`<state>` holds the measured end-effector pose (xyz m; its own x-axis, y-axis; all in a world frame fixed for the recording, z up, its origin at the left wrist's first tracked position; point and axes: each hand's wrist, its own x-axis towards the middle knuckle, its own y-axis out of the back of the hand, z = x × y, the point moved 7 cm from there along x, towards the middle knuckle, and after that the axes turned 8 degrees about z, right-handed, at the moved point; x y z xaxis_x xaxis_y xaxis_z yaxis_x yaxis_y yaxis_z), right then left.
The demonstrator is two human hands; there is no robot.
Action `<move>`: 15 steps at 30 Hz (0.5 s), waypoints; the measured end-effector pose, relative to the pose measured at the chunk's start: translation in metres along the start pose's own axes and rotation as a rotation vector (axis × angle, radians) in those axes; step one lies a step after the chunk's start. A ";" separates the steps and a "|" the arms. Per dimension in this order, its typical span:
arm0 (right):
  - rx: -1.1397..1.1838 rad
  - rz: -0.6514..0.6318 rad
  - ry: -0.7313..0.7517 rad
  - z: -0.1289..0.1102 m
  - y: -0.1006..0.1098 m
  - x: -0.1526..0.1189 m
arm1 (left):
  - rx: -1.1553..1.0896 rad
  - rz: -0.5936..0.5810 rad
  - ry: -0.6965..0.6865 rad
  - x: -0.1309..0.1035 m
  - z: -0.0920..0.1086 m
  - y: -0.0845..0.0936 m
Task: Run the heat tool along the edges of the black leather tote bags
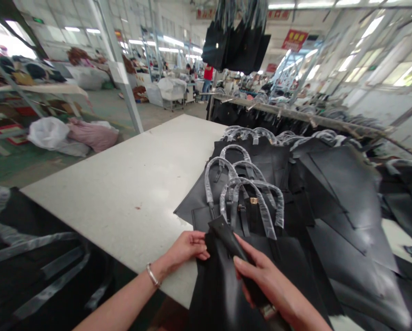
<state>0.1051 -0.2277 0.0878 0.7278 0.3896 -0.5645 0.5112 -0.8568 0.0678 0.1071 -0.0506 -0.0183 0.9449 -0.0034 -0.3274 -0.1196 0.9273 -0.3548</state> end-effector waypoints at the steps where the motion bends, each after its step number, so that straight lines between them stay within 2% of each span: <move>1: -0.006 -0.030 -0.035 0.003 -0.001 -0.002 | 0.016 -0.006 -0.010 0.000 0.000 -0.001; 4: -0.042 -0.081 -0.066 0.010 -0.007 -0.007 | 0.107 -0.048 -0.062 0.000 0.003 -0.007; 6: -0.041 -0.027 -0.003 0.007 -0.004 -0.006 | 0.151 -0.039 -0.094 0.001 0.008 -0.006; 8: -0.015 0.057 0.057 0.002 0.007 -0.005 | 0.199 -0.012 -0.113 0.003 0.014 0.001; 10: 0.005 0.132 0.072 0.002 0.026 -0.009 | 0.298 0.013 -0.131 0.006 0.022 0.013; 12: 0.022 0.178 0.055 0.008 0.049 -0.020 | 0.500 0.080 -0.173 0.009 0.035 0.028; 15: 0.002 0.261 -0.026 0.027 0.079 -0.042 | 0.889 0.320 -0.334 0.011 0.067 0.043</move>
<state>0.1020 -0.3208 0.0946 0.8229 0.1463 -0.5490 0.3067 -0.9278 0.2123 0.1330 0.0144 0.0212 0.9616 0.2740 0.0179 -0.2407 0.8097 0.5352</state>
